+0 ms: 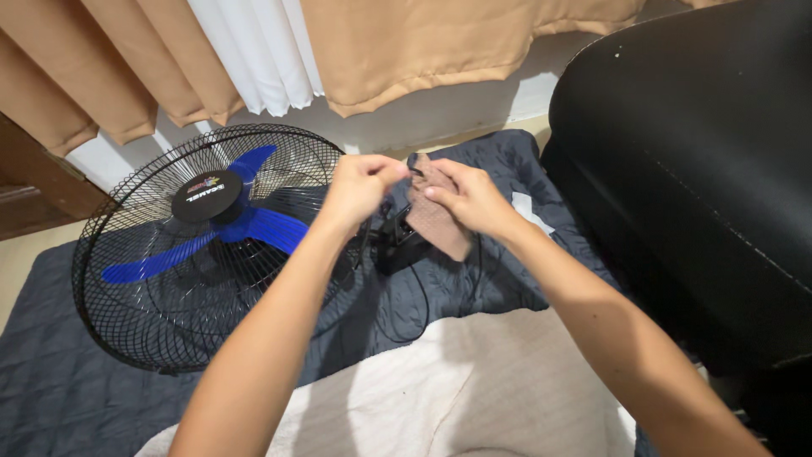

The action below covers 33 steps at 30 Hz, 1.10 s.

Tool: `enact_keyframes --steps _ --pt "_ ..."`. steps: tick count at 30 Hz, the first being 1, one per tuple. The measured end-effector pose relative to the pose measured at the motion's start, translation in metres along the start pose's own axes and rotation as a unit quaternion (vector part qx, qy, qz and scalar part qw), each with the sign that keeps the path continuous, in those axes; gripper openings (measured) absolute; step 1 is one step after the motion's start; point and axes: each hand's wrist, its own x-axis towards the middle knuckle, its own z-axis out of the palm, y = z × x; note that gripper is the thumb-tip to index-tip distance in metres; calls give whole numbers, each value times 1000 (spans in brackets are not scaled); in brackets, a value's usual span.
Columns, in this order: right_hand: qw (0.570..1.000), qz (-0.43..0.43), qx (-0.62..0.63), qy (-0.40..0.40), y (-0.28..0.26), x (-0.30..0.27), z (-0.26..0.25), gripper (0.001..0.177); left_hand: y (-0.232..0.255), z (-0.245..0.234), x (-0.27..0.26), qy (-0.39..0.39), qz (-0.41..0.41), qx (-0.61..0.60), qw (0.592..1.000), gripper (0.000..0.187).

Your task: The person attaches a blue fan blade to the motor hub, secures it with a nut, and then places the front protective cage over the blades. They fasten the cage and wipe the fan's power cord with a cloth.

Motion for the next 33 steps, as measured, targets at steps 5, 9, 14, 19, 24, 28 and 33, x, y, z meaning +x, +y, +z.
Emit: enact_keyframes --steps 5,9,14,19,24,28,33 --pt "995 63 -81 18 16 -24 -45 38 -3 -68 -9 71 -81 -46 993 18" --pt "988 105 -106 35 16 -28 -61 40 -9 -80 -12 27 -33 67 997 22" --pt "990 -50 -128 30 -13 -1 -53 41 6 -31 -7 -3 118 246 962 30" --pt "991 -30 -126 36 -40 14 -48 37 32 10 1 -97 -43 -95 990 24" --pt "991 -43 -122 27 -29 6 -51 39 34 -5 -1 -89 -52 -2 995 23" --pt "993 -6 -114 30 4 -11 -57 41 11 -37 3 -56 -2 79 995 23" --pt "989 68 -125 47 39 -34 -77 42 -26 -97 0 6 -84 38 996 23"
